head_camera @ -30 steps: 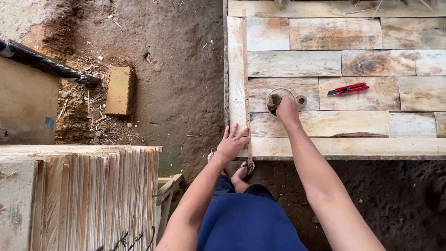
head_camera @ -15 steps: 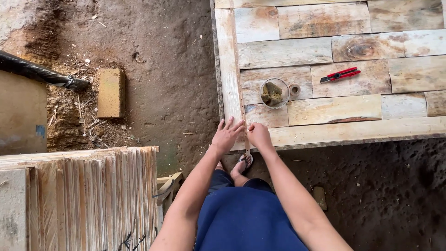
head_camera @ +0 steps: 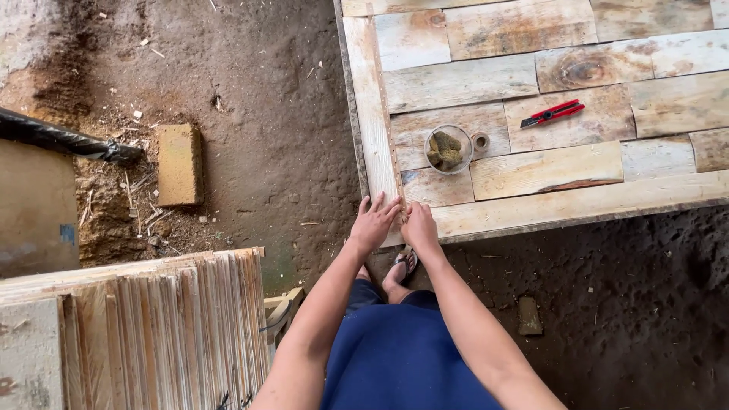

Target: Packing small portions of material into thin wooden strips and securing them with tape on a workbench.

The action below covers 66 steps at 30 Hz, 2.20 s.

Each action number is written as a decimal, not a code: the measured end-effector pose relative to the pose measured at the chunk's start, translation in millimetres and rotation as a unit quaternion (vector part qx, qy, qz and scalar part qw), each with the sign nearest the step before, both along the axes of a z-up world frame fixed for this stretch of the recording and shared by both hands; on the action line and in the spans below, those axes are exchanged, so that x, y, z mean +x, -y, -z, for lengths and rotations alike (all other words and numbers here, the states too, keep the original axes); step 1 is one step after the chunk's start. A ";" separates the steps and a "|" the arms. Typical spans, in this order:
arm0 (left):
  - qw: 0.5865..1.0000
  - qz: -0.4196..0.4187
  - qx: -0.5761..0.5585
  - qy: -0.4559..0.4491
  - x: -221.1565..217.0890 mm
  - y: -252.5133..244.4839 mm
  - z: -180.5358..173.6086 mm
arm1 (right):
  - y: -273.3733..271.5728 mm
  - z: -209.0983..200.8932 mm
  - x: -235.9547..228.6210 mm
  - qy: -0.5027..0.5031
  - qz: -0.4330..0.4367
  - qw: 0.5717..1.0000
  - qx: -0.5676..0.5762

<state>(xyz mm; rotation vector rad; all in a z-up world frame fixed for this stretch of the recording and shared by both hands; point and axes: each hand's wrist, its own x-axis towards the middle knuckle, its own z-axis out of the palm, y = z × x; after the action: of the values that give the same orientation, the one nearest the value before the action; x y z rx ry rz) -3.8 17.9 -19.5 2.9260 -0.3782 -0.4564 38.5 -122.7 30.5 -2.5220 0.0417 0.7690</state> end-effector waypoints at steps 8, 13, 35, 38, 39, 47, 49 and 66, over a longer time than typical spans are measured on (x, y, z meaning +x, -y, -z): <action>1.000 0.013 -0.013 0.003 0.8 -5.1 -10.6 | 3.7 18.9 -5.5 0.052 -0.002 0.999 -0.010; 1.000 0.017 -0.018 0.004 2.0 -8.5 -8.0 | 7.9 32.4 -3.3 0.048 -0.005 0.998 -0.030; 0.998 0.039 -0.043 -0.011 4.9 -16.6 -18.8 | 7.1 19.9 2.5 -0.024 0.057 0.997 -0.045; 0.998 0.041 -0.042 -0.011 5.9 -17.9 -16.7 | 9.5 33.7 4.7 -0.028 0.063 0.997 -0.036; 0.998 0.042 -0.039 -0.010 6.1 -17.9 -14.6 | 11.2 40.0 5.7 -0.030 0.067 0.997 -0.030; 0.998 0.051 -0.040 -0.007 6.2 -20.1 -12.3 | 2.1 17.8 4.9 -0.037 0.067 0.996 -0.055; 0.998 0.054 -0.043 -0.007 5.6 -20.4 -10.9 | 0.6 10.2 3.0 -0.037 0.047 0.995 -0.076; 0.997 0.054 -0.047 -0.008 8.0 -22.3 -6.3 | -1.8 -7.4 5.4 -0.071 0.129 0.989 -0.023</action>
<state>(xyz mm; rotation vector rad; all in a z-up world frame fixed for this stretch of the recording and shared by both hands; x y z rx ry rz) 4.3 40.1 -13.2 2.8195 -0.5419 -0.4645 44.0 -120.9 37.9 -2.4352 0.4288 0.8453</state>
